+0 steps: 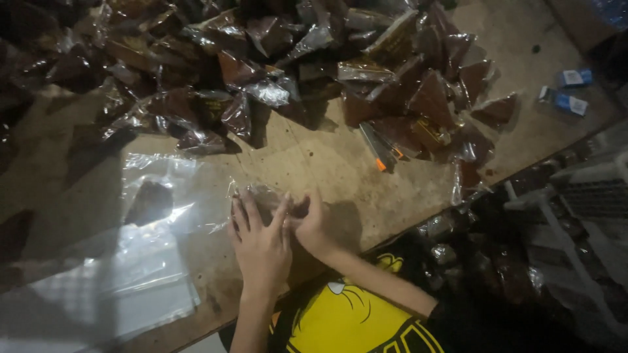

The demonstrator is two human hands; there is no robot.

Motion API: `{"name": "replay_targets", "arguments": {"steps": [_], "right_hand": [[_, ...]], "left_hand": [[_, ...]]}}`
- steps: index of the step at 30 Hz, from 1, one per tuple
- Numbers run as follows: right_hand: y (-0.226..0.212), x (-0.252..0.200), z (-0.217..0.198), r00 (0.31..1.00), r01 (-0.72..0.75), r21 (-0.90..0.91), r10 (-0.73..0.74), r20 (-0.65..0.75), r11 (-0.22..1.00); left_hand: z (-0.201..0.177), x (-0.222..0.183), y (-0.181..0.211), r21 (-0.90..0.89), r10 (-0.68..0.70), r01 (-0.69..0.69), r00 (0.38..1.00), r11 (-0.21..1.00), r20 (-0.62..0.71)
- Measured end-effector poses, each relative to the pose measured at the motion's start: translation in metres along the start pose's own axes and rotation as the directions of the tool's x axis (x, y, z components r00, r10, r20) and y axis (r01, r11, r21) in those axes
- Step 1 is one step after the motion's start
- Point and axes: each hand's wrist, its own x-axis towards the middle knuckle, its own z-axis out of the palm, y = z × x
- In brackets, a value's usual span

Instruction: Packing individually wrapped bread pieces into larger plastic bags and sealing them.

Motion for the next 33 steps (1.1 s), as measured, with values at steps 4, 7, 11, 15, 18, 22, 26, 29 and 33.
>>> {"name": "replay_targets", "arguments": {"steps": [4,7,11,15,18,22,26,29,33], "right_hand": [[-0.001,0.008,0.018,0.911,-0.307,0.697,0.413,0.018,0.648],[-0.016,0.004,0.001,0.865,-0.468,0.732,0.426,0.265,0.495],[0.031,0.018,0.018,0.997,-0.043,0.569,-0.003,0.079,0.821],[-0.02,0.036,-0.028,0.945,0.189,-0.205,-0.121,0.305,0.96],[-0.094,0.062,-0.09,0.617,0.058,-0.537,0.392,0.682,0.842],[-0.07,0.169,-0.044,0.907,0.347,-0.19,-0.278,0.316,0.918],[-0.058,0.261,0.04,0.865,0.422,-0.545,-0.501,0.003,0.725],[-0.064,0.269,0.062,0.881,0.352,-0.677,-0.473,0.008,0.646],[-0.07,0.257,0.047,0.913,0.363,-0.595,-0.402,0.073,0.717]], "left_hand": [[0.008,0.001,-0.01,0.08,-0.064,0.058,0.995,0.995,0.083],[0.011,0.002,-0.003,0.16,-0.059,0.036,0.989,0.986,0.138],[-0.015,0.024,0.009,0.144,-0.155,0.103,0.898,0.984,0.413],[-0.029,0.044,-0.006,0.096,-0.142,0.11,0.878,0.989,0.457],[-0.037,0.067,-0.033,0.018,-0.191,0.197,0.924,0.98,0.331],[-0.013,0.126,-0.089,0.1,-0.112,0.148,0.946,0.984,-0.305],[0.04,0.174,-0.152,0.133,-0.381,0.372,0.923,0.919,0.055],[0.039,0.186,-0.149,0.069,-0.496,0.493,0.867,0.868,0.044],[0.002,0.181,-0.142,-0.131,-0.446,0.453,0.892,0.882,0.075]]}}
